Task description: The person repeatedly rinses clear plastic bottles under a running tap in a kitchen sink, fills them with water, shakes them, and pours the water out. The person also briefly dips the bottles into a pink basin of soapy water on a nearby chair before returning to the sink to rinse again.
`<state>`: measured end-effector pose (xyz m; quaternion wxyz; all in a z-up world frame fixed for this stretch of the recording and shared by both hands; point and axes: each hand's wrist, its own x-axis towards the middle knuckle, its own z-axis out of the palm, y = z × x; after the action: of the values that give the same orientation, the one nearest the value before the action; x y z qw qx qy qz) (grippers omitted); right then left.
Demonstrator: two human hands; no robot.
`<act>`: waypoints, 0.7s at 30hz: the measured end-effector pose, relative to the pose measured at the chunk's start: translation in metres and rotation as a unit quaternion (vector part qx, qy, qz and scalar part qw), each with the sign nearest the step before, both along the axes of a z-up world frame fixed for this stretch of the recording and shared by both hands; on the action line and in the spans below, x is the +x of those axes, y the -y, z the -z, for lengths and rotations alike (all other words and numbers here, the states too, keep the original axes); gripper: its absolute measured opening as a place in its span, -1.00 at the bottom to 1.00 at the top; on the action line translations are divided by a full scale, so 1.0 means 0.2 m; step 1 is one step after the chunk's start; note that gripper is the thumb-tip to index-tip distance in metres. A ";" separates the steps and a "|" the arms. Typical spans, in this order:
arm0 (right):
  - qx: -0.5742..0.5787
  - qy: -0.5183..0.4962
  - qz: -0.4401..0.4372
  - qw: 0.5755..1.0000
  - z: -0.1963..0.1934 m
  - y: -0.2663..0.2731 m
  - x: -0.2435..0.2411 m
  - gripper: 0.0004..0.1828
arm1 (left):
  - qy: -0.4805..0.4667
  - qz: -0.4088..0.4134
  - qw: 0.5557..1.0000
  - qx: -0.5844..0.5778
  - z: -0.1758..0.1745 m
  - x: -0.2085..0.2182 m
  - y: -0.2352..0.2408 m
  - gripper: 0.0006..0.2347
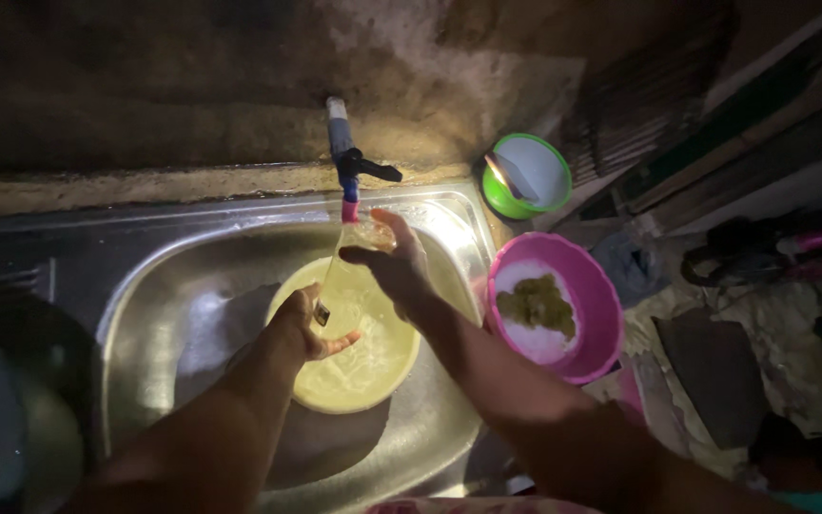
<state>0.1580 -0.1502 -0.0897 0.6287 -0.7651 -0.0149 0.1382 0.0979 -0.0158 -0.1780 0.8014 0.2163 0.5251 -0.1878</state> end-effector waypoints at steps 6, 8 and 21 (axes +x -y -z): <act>-0.191 0.364 -0.047 0.910 -0.25 0.07 -0.20 -0.05 | 0.203 0.044 0.970 -0.126 -0.07 0.21 0.06 -0.37; -0.152 0.389 -0.087 0.904 -0.32 0.05 -0.23 -0.11 | 0.147 0.068 0.976 -0.144 -0.08 0.24 0.06 -0.38; -0.110 0.388 -0.410 0.818 -0.65 -0.08 -0.53 0.02 | 0.378 0.002 0.924 -0.057 -0.10 -0.20 -0.17 -0.52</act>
<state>0.0512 -0.1332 0.0403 0.3677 -0.7427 -0.5545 0.0761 0.0587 0.0183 -0.1571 0.9510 0.2259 0.1715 -0.1234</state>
